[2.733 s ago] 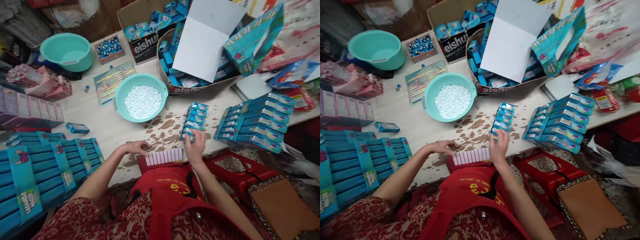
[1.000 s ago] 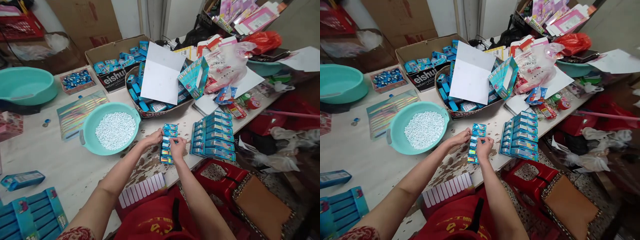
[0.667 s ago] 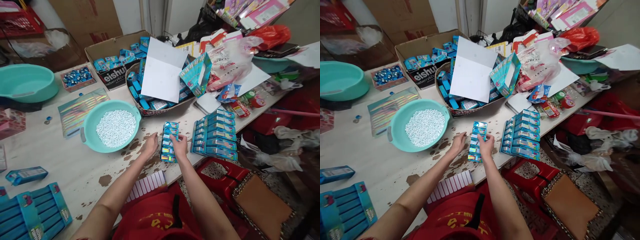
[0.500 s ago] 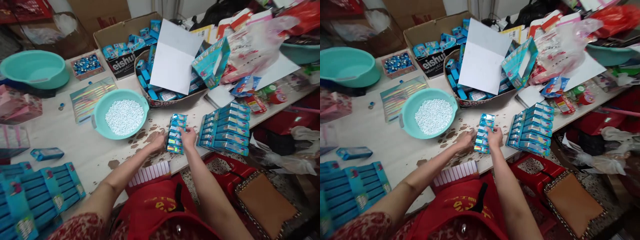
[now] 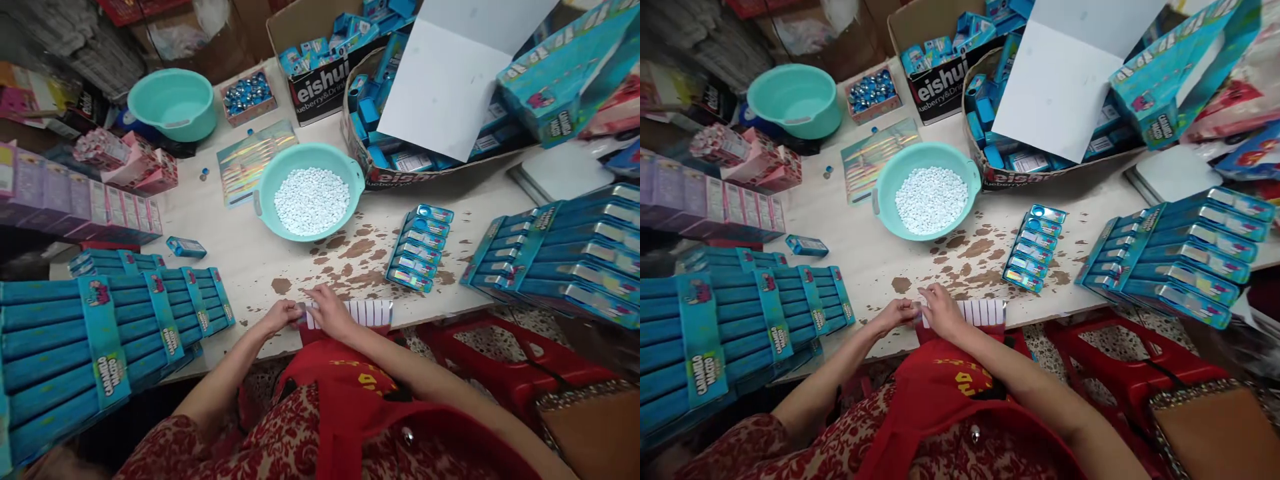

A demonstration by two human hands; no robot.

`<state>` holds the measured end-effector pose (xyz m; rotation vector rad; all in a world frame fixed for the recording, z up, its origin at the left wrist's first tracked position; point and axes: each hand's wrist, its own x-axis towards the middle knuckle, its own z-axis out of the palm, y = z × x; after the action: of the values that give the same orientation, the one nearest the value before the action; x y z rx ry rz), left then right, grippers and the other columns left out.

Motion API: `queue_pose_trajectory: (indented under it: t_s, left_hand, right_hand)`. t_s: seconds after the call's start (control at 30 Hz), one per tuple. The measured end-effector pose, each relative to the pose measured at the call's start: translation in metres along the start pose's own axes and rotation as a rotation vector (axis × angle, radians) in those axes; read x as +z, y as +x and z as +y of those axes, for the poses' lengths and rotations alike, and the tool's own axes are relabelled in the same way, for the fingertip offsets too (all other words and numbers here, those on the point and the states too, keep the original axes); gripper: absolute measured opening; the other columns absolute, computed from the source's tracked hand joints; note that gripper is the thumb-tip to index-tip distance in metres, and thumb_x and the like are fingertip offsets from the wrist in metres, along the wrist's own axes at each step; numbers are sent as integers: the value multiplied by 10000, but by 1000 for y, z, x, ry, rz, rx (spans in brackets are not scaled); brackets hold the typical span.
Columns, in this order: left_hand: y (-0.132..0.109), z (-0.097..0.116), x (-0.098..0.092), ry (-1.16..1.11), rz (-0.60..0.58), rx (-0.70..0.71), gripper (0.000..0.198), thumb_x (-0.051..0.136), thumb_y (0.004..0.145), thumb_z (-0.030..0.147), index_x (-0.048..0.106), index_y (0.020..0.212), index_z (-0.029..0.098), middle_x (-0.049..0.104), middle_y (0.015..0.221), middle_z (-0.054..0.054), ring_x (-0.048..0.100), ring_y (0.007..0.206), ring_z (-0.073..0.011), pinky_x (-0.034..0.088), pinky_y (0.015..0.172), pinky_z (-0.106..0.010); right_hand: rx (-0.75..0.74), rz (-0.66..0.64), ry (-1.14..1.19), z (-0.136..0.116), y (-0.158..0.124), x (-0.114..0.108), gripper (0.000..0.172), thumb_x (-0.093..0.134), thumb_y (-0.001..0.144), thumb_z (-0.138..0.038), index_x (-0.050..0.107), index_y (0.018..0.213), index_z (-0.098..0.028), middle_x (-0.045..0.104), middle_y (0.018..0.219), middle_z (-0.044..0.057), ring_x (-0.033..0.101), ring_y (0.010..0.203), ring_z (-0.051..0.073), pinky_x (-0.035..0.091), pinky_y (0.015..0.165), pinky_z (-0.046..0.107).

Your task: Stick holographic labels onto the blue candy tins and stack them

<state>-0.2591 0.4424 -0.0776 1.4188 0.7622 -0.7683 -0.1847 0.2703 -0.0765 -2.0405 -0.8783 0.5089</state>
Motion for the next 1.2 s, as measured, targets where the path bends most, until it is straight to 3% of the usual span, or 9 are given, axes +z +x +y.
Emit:
queue_pose_trajectory:
  t_s: [0.13,0.43,0.67,0.77,0.83,0.93,1.03,1.13,1.2]
  left_hand:
    - [4,-11,11,-84,131,15,417,704,543,512,507,596,148,496,502,39,483,495,-95,424,524,-232]
    - [1,-7,4,-237,117,-79,426,675,582,533,529,678,145,610,578,-10,572,508,-124,453,515,-241]
    - [18,-7,8,-141,161,-20,469,650,584,591,449,598,167,450,473,59,433,436,-80,395,463,-218]
    - [24,-6,8,-63,187,-31,400,575,683,547,443,609,176,445,485,48,440,460,-101,398,486,-235]
    - [21,-1,9,77,290,14,333,525,747,491,486,640,178,485,528,21,487,529,-132,413,542,-254]
    - [8,17,17,311,506,301,262,503,791,425,599,855,190,622,810,-44,558,804,-189,434,720,-292]
    - [0,47,35,330,335,521,314,559,762,416,605,994,210,633,994,-47,544,932,-199,425,806,-306]
    - [10,83,58,252,21,445,268,517,784,429,589,792,171,613,700,-8,540,672,-147,423,656,-262]
    - [27,112,74,249,-95,423,284,478,803,426,554,729,162,543,573,19,481,553,-116,380,567,-236]
  right_hand:
    - [-6,-237,-155,-4,-1,26,387,562,805,-111,534,1188,-159,533,1131,124,478,1056,244,457,897,394]
    - [-86,-290,-243,-3,-5,28,244,546,828,-113,604,1062,-158,535,1194,117,467,1086,238,439,909,371]
    - [-106,-286,-351,-3,9,27,129,493,882,-164,612,927,-187,615,945,101,513,920,237,442,757,339]
    - [-56,-266,-199,-3,7,22,62,567,829,-139,593,821,-194,619,861,65,527,871,208,431,730,299]
    - [64,-194,-2,-3,4,12,94,593,799,-134,558,740,-198,604,772,25,537,772,172,423,678,266]
    - [295,-15,348,-1,0,-14,139,590,794,-209,508,682,-201,548,637,-29,501,595,126,397,573,235]
    - [404,143,564,1,-4,-47,184,614,761,-325,505,673,-205,523,591,-47,475,542,115,379,527,228]
    - [465,334,592,8,-6,-76,240,640,721,-397,511,659,-205,520,585,-44,467,542,117,378,529,234]
    - [512,500,543,19,-7,-93,256,629,721,-424,513,660,-205,519,593,-37,470,557,124,386,548,244]
